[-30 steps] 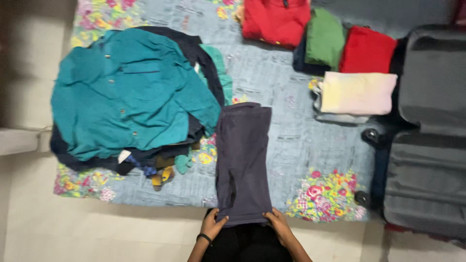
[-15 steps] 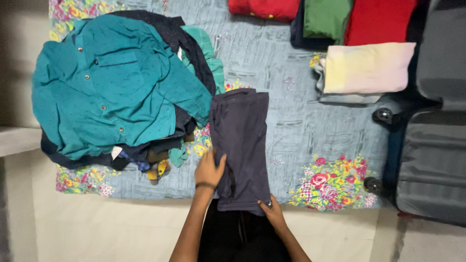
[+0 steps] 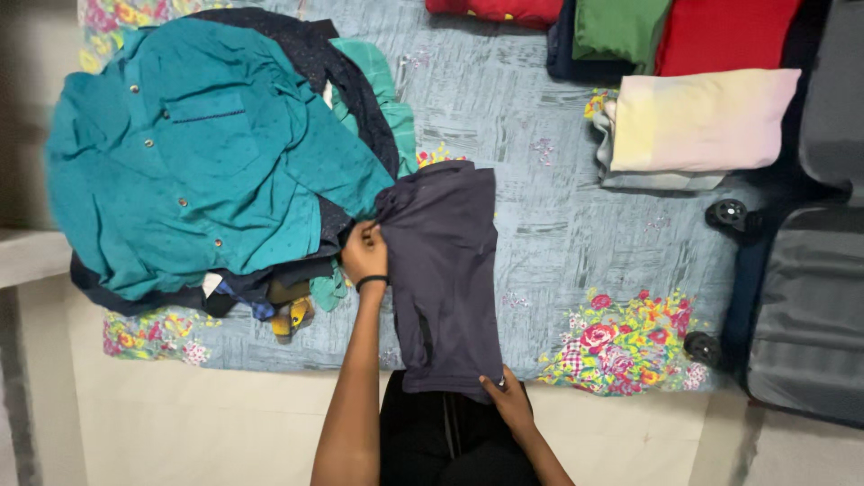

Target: The person folds several shirts and a pair of shorts one at a time on a bed and stacks them neatly.

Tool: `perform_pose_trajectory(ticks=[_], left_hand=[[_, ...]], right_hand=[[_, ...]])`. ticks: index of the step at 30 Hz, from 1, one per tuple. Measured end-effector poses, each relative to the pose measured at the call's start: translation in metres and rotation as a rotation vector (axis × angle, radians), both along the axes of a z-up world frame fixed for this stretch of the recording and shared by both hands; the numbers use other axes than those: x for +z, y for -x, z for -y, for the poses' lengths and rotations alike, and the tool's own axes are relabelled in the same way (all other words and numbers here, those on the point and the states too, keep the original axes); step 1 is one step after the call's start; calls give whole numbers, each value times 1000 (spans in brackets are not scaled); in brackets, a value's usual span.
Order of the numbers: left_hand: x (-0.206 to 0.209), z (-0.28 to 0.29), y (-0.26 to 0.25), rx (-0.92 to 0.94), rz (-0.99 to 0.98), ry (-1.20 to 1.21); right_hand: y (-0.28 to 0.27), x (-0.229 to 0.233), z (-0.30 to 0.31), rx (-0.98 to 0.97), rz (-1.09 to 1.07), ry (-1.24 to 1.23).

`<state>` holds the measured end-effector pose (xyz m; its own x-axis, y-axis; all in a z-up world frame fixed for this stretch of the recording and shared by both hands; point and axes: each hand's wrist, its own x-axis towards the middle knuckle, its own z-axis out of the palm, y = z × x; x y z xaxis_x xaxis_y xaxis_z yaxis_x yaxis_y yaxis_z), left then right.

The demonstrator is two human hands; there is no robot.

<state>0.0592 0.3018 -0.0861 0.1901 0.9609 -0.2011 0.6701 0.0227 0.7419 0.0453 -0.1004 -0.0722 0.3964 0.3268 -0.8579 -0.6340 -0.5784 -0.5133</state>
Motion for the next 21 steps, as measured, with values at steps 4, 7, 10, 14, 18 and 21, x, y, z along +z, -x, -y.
perform_pose_trajectory(ticks=[4,7,10,14,18,21], left_hand=[[30,24,-16,64,67,-175],[54,59,-27,-431,-86,-377],[39,103,-42,-1150,-59,-199],[-17,101,-45,-1340,-51,-383],[-42,26,-74,-1343,-186,-269],[-28,-17,-85,-1139,-249,-395]], right_hand=[[2,-2,2,28,61,-55],[1,-1,-2,-50,18,-74],[1,5,-2,-55,-3,-35],[-8,1,-7,-11,15,-85],[-7,3,-3,57,-13,34],[-3,0,-5,-81,-37,-73]])
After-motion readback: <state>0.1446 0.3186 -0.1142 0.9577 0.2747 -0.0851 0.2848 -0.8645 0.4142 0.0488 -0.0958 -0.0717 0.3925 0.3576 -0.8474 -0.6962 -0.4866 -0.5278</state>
